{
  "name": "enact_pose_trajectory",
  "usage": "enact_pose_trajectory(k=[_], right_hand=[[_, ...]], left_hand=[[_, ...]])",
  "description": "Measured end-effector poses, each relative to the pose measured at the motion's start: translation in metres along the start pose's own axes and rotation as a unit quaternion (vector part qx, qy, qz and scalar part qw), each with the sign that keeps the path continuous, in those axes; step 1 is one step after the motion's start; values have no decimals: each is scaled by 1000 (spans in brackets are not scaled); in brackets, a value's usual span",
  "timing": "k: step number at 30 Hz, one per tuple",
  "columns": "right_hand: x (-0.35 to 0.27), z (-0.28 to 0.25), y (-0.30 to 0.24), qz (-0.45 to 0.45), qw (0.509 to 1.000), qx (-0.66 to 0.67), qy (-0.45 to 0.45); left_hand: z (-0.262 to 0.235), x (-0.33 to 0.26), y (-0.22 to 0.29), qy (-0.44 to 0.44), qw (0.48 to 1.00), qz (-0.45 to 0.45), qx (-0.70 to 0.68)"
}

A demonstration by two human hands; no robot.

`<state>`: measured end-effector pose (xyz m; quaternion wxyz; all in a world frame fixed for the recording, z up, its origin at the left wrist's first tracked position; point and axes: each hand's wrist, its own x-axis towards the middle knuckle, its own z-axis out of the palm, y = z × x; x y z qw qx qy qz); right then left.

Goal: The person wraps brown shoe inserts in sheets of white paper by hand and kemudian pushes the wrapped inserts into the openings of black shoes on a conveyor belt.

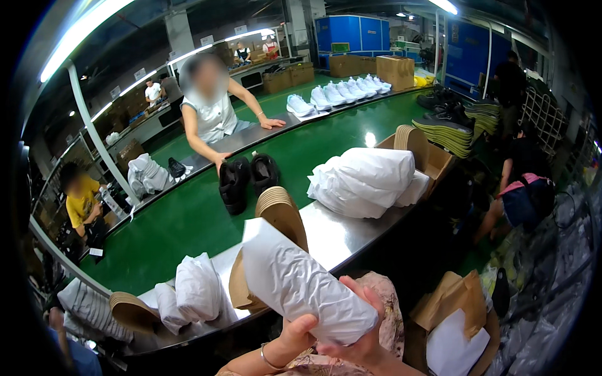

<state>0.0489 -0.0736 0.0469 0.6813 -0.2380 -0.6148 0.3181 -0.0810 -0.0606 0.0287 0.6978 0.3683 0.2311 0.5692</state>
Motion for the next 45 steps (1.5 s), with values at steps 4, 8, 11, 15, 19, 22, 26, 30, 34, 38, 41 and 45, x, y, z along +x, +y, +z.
enact_pose_trajectory(k=[4, 8, 11, 15, 19, 22, 26, 30, 34, 38, 41, 45], right_hand=[[-2, 16, -10, -55, 986, -160, 14], [5, 19, -17, 1, 989, -142, -35], [16, 20, -17, -52, 979, -191, -57], [34, 10, -27, -166, 907, -313, -227], [34, 31, -30, -292, 876, -276, -265], [25, 51, -24, -219, 917, -193, -271], [-2, 96, -16, -102, 962, -87, -239], [-4, 146, -16, -88, 953, -75, -280], [-6, 175, -25, -85, 920, -53, -379], [-19, 202, -22, -55, 922, -69, -377], [-32, 231, -19, -18, 926, -100, -362], [-31, 275, -7, -61, 933, -165, -314]], left_hand=[[-7, -3, 13, -51, 997, 19, 47], [-14, -14, 34, 15, 995, 47, 85], [-31, -32, 65, 119, 886, 300, 332], [-26, -33, 99, 158, 624, 382, 663], [-29, -56, 107, 214, 818, 274, 458], [-47, -65, 112, 245, 942, 203, 110], [-59, -91, 142, 252, 944, 211, -7], [-83, -115, 170, 307, 914, 262, 43], [-119, -153, 181, 320, 905, 278, -33], [-137, -166, 172, 270, 914, 264, -149], [-154, -181, 170, 285, 908, 269, -147], [-177, -198, 156, 376, 875, 295, -78]])
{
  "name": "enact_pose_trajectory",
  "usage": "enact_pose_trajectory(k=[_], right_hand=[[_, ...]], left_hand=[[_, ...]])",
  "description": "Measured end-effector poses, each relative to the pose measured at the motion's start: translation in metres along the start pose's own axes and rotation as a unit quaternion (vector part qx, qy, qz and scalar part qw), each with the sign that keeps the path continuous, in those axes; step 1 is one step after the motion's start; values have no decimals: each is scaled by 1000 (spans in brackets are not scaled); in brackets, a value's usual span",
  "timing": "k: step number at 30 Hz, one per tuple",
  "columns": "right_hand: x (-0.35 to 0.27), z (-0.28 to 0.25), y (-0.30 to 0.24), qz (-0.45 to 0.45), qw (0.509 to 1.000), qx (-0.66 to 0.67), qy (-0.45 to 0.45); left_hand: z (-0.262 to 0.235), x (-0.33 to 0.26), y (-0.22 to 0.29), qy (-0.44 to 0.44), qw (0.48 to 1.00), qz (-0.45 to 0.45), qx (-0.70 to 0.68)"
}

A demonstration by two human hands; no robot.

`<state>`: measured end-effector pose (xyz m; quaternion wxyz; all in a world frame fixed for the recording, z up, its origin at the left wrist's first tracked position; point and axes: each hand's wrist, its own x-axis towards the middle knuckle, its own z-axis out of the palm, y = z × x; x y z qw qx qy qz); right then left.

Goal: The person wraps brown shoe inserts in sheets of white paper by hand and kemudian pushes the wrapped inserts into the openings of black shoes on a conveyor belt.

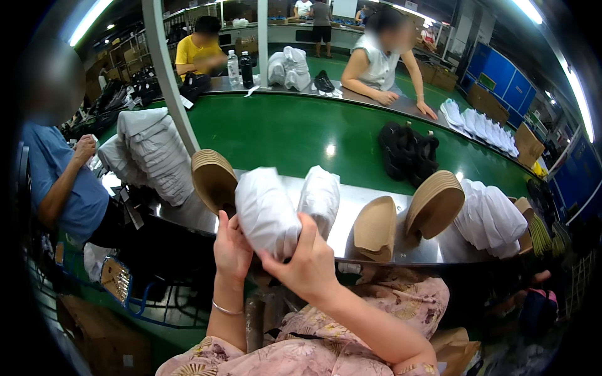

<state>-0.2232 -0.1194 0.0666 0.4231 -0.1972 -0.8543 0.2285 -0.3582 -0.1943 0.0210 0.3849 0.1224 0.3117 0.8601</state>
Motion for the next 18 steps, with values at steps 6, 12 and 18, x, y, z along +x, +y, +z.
enact_pose_trajectory(k=[6, 12, 18], right_hand=[[37, 64, 9, 46, 998, -42, 31], [17, 110, 40, 162, 983, -67, -49], [0, 122, 44, 249, 966, -5, -73]], left_hand=[[-29, 22, 39, 203, 784, 409, 421], [-23, 71, 110, 70, 554, 464, 687], [-53, 138, 126, -75, 668, 220, 707]])
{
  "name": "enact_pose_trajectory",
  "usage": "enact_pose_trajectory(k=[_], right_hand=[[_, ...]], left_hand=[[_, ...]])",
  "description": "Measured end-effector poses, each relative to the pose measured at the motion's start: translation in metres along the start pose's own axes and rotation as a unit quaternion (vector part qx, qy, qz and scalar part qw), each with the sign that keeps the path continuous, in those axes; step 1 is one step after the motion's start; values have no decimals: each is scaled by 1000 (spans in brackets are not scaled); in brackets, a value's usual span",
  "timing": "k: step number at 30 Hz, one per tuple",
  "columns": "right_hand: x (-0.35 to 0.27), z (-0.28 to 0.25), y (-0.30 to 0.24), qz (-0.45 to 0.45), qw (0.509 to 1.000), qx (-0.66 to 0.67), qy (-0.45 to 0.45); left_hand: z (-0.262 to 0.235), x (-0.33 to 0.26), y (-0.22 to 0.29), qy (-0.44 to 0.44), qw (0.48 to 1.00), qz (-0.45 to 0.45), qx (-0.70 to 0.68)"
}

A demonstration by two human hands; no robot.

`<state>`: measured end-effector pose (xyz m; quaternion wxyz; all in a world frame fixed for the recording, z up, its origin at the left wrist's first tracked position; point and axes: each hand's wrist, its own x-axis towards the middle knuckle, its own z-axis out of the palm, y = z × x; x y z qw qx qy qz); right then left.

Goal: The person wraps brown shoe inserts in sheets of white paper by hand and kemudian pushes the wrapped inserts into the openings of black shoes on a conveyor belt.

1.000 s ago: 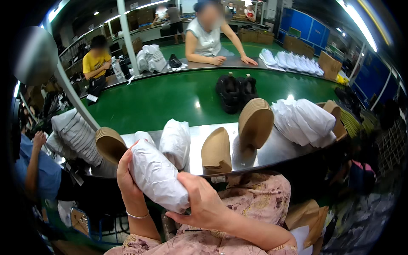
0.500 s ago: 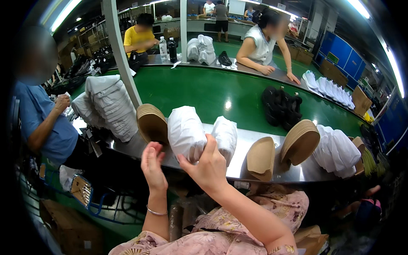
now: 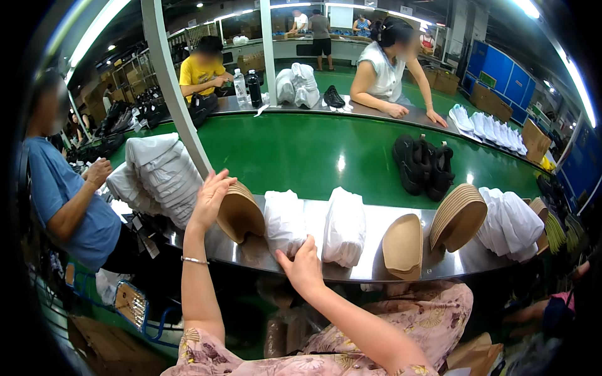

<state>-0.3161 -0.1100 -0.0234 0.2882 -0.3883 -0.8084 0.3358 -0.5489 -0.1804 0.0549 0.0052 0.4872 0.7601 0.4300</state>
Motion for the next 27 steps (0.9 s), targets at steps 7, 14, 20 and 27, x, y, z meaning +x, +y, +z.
enact_pose_trajectory(k=[7, 14, 20, 27], right_hand=[[-24, -48, -42, -322, 927, -188, 43], [74, -17, -90, -468, 865, -178, 34], [107, 52, -93, -437, 876, -189, 72], [101, 108, -74, -459, 831, -296, 107]], left_hand=[[4, -9, -14, 54, 996, 44, -55], [5, -5, -5, -1, 994, 52, -96], [5, -7, -6, -2, 991, 72, -112], [12, 3, -48, 2, 966, 249, 69]])
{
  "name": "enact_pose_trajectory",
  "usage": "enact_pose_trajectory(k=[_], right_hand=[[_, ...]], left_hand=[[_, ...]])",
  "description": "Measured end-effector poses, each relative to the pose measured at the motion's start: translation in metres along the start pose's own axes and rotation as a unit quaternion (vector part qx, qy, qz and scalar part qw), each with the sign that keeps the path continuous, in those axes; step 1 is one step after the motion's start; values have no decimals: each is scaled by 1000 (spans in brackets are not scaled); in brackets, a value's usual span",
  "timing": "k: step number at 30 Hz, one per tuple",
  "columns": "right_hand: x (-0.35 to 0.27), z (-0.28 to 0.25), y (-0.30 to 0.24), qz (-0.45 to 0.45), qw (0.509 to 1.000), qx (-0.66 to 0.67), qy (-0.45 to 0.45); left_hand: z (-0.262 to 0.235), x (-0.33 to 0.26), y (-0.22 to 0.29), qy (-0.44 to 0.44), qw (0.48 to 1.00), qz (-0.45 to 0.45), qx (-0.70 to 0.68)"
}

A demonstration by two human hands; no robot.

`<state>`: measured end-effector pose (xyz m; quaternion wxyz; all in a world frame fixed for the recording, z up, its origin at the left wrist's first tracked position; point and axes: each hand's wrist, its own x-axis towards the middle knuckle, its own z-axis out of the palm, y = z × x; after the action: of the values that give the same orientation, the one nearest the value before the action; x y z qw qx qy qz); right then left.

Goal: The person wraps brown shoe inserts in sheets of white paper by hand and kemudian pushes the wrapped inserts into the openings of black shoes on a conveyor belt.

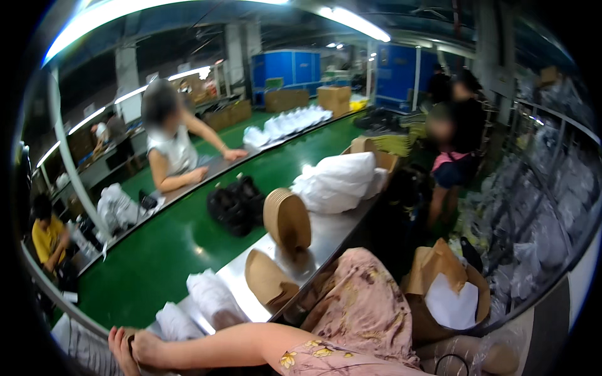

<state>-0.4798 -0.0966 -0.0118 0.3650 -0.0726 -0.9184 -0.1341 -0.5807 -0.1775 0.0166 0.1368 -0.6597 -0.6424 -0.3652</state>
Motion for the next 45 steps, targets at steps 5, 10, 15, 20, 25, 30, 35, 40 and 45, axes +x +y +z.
enact_pose_trajectory(k=[5, 10, 15, 20, 25, 30, 35, 40, 45], right_hand=[[-32, -99, 15, 14, 981, 93, 170], [-29, -199, 42, 6, 959, 91, 267], [-79, -238, 93, 110, 944, 176, 257], [-148, -288, 149, 189, 833, 457, 248], [-256, -334, 190, 243, 860, 395, 212], [-323, -355, 192, 339, 805, 429, 228], [-425, -379, 195, 384, 839, 285, 260], [-552, -404, 171, 683, 662, 64, 302], [-767, -374, 66, 847, 452, -215, 178]], left_hand=[[-14, 18, 16, -49, 993, 100, 50], [-29, 22, 19, -26, 998, 4, 65], [-28, 30, 56, 43, 991, -39, 121], [-51, 26, 156, 123, 982, -56, -135], [46, 38, 295, -216, 768, -204, -567], [129, 57, 386, -345, 588, -352, -641], [219, 38, 450, -458, 490, -356, -651], [265, 27, 499, -454, 496, -366, -643], [283, 18, 492, -436, 471, -481, -597]])
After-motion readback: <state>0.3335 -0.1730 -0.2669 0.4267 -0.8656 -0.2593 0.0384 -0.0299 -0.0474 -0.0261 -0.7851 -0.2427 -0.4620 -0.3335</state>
